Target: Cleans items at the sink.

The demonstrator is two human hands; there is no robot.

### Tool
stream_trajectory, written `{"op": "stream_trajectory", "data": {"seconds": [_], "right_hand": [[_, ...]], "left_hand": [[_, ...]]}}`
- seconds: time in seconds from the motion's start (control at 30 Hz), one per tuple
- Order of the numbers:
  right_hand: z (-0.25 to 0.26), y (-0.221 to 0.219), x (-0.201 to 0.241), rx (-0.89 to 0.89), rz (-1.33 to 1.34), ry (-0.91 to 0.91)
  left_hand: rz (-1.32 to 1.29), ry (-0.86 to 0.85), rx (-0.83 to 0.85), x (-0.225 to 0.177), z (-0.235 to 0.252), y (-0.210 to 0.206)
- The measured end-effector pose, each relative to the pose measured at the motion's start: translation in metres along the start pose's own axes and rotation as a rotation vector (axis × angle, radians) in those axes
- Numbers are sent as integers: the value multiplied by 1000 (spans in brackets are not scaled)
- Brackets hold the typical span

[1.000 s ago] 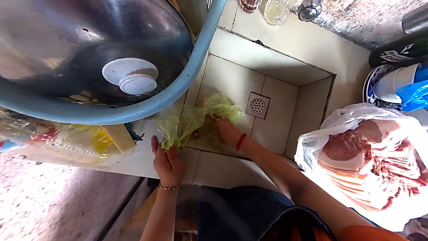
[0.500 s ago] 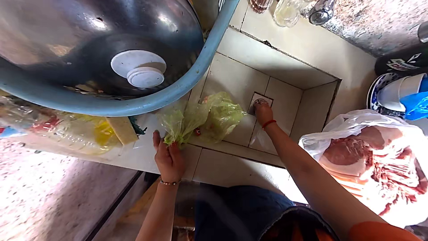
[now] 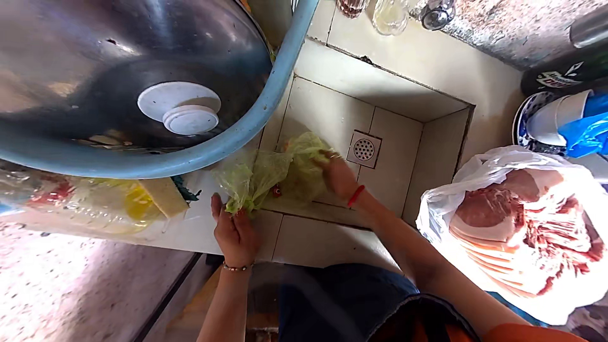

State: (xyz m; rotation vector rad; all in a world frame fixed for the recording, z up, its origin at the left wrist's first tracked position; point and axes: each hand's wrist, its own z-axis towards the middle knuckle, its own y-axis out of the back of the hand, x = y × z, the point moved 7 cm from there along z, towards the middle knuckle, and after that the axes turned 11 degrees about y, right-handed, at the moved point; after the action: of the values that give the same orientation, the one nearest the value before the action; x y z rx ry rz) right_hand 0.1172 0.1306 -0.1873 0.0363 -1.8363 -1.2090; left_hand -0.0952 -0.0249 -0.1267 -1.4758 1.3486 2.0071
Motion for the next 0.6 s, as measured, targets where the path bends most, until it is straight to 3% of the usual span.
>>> {"op": "stream_trajectory", "data": {"seconds": [0.07,0.17,0.27,0.37,0.53,0.6], "right_hand": [[-10,35,-53,-98,-40,-253],[-36,63,-138,-93,-28,-638],[-51,56,-167,-86,-46,-652],[-60,49,-155,-156,-92,-567],[-44,39,-168,57,-218,-661],[-44,45,-172,-1,-97,-646]], "left_hand": [[-5,-10,2,0,-1,0],[-7,-13,5,0,1,-1],[1,-7,4,-1,1,-1],[5,-7,3,-1,0,-1],[1,-39,-3,-1,-1,-1],[4,-36,0,-1,-1,-1]]}}
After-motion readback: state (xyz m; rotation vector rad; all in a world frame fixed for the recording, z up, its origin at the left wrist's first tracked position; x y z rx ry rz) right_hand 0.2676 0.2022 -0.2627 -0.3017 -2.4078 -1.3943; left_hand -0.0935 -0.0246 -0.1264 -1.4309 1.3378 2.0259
